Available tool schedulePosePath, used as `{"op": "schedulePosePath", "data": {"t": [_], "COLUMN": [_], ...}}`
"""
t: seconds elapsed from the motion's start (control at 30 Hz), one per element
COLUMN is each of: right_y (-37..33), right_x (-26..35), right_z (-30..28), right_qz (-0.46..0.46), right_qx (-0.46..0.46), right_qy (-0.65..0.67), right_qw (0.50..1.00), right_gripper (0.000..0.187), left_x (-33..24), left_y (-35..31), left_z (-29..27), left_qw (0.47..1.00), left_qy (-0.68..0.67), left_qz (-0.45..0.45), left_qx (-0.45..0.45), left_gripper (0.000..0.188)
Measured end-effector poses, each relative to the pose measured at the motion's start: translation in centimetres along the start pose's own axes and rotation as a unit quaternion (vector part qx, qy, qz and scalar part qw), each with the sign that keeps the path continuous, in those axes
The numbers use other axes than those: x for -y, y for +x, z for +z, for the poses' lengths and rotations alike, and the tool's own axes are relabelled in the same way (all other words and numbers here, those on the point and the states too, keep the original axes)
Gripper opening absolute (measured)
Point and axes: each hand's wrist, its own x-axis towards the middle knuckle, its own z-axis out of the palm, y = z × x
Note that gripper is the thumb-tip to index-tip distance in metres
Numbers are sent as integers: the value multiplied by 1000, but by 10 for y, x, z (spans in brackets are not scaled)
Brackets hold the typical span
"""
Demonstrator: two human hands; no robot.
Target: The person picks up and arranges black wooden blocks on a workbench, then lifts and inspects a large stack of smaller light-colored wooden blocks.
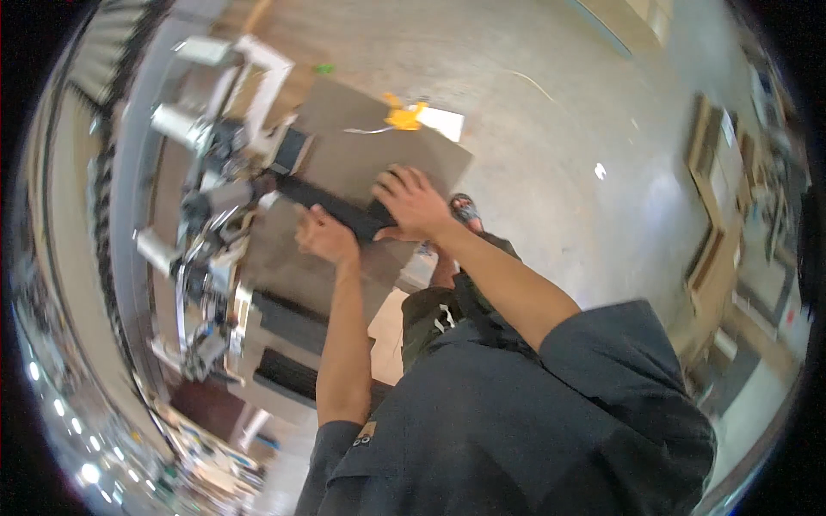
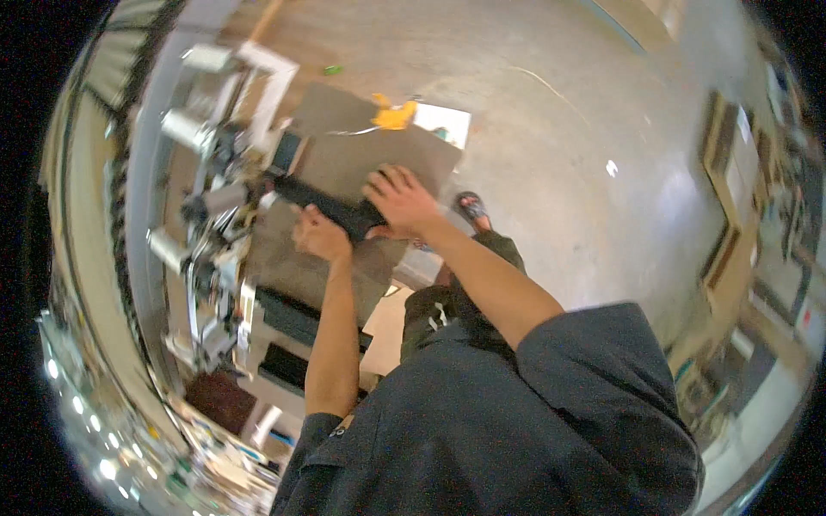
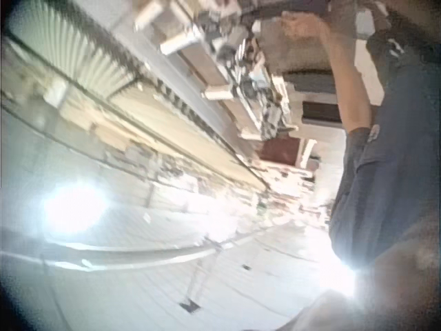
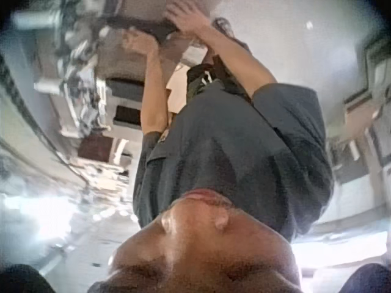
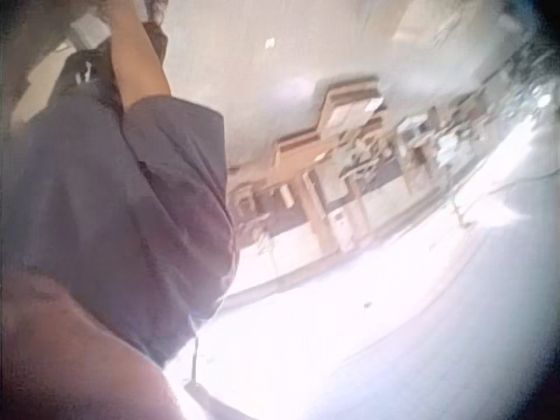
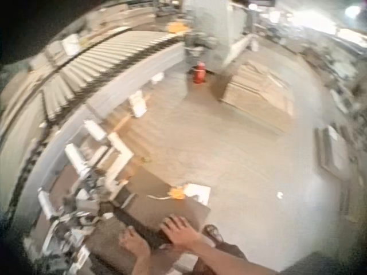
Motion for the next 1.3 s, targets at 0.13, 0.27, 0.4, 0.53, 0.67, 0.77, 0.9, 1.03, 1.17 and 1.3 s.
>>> {"op": "schedulePosePath", "data": {"t": [0.13, 0.27, 0.4, 0.53, 0.67, 0.77, 0.9, 1.03, 1.17, 1.3], "right_y": [-1, -3, -7, -7, -7, -8, -6, -9, -7, -5], "right_x": [-2, -9, -8, -7, -6, -8, -9, -8, -8, -8], "right_z": [9, 10, 12, 10, 13, 13, 16, 14, 11, 9], "right_qz": [-26, -12, -24, -33, -35, -32, -39, -43, -39, -35], "right_qx": [-46, -49, -65, -80, -96, -95, -107, -114, -118, -95], "right_qy": [2, 1, 7, 10, 12, 10, -4, 2, 18, 4], "right_qw": [999, 999, 998, 996, 995, 995, 994, 993, 992, 995], "right_gripper": [99, 98, 99, 100, 100, 100, 101, 101, 101, 96], "left_x": [3, -2, 4, 1, 3, 1, 1, 2, -2, -11], "left_y": [6, 5, 4, 4, 6, 6, 6, 5, 8, 6], "left_z": [2, 1, 6, 5, 5, 4, 5, 4, 2, -8], "left_qw": [999, 1000, 1000, 999, 999, 998, 998, 1000, 1000, 999], "left_qy": [-15, -28, -14, -27, -25, -35, -49, -10, -9, -18], "left_qz": [14, -13, -10, -26, -20, -38, -33, -19, -10, -26], "left_qx": [-38, -2, -22, -9, -11, 32, 28, -6, -3, -3], "left_gripper": [59, 60, 60, 61, 59, 66, 67, 59, 59, 60]}}
